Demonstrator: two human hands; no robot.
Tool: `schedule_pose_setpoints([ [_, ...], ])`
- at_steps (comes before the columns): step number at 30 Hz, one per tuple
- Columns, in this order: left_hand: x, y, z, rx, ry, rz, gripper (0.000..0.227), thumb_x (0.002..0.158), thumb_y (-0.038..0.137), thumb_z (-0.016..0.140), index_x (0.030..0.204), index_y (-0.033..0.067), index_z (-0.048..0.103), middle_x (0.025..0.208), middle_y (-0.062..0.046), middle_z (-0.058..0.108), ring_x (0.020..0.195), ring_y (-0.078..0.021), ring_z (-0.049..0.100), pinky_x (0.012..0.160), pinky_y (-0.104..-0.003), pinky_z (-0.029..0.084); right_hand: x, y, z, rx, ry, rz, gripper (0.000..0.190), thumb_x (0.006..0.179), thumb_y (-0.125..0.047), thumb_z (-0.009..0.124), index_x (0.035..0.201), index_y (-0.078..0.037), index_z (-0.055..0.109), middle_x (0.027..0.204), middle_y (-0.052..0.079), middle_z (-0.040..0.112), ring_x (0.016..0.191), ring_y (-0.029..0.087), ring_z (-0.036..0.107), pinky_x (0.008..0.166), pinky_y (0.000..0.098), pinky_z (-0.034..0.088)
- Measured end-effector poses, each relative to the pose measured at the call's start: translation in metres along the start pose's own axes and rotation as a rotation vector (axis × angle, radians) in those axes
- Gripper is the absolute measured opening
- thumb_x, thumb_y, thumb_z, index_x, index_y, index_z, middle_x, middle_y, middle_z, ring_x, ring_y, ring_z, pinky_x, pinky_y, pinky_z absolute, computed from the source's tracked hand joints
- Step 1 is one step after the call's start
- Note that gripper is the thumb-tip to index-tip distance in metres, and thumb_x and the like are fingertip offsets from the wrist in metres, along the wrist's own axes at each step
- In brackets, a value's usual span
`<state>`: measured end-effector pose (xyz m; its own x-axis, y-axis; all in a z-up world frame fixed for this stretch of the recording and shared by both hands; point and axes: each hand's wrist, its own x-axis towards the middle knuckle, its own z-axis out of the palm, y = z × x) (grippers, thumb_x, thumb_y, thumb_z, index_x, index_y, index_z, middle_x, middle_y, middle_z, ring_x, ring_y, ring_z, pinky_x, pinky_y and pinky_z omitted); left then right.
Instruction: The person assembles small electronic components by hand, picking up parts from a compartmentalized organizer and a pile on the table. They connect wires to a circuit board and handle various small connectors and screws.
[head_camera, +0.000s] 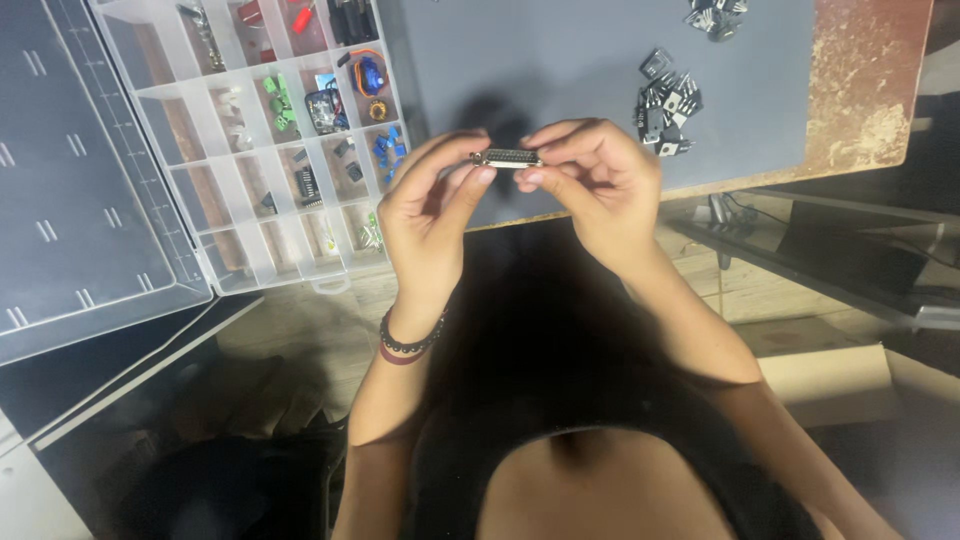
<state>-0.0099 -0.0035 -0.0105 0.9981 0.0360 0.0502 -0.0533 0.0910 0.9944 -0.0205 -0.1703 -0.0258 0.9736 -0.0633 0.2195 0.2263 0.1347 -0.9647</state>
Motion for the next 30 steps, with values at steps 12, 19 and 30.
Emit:
schedule_pose_setpoints([
  [12, -0.012, -0.011, 0.021, -0.245, 0.063, -0.102, 0.024, 0.091, 0.001, 0.077, 0.115, 0.0007, 0.073, 0.113, -0.017, 0.076, 0.109, -0.0209, 0.073, 0.097, -0.037, 0.061, -0.007, 0.018, -0.016, 0.015, 0.036, 0.113, 0.018, 0.099, 0.01, 0.065, 0.115, 0.016, 0.061, 0.096, 0.03, 0.071, 0.084, 0.029, 0.075, 0.075, 0.0391, 0.067],
  [19, -0.017, -0.002, 0.019, -0.041, 0.119, -0.002, 0.023, 0.089, 0.004, 0.082, 0.111, 0.0071, 0.077, 0.105, -0.011, 0.076, 0.103, -0.0259, 0.076, 0.091, -0.037, 0.064, -0.012, 0.05, -0.018, 0.168, 0.109, 0.166, 0.015, 0.095, 0.007, 0.068, 0.107, 0.014, 0.061, 0.107, 0.031, 0.068, 0.082, 0.028, 0.076, 0.073, 0.0388, 0.069],
  [30, -0.001, -0.016, 0.008, -0.478, 0.067, -0.186, 0.03, 0.095, 0.005, 0.076, 0.124, 0.0021, 0.071, 0.107, -0.014, 0.076, 0.096, -0.0157, 0.074, 0.087, -0.035, 0.065, 0.002, 0.042, 0.002, 0.163, -0.137, 0.085, 0.024, 0.101, -0.016, 0.064, 0.098, 0.004, 0.051, 0.101, 0.019, 0.052, 0.078, 0.026, 0.069, 0.063, 0.0401, 0.066],
])
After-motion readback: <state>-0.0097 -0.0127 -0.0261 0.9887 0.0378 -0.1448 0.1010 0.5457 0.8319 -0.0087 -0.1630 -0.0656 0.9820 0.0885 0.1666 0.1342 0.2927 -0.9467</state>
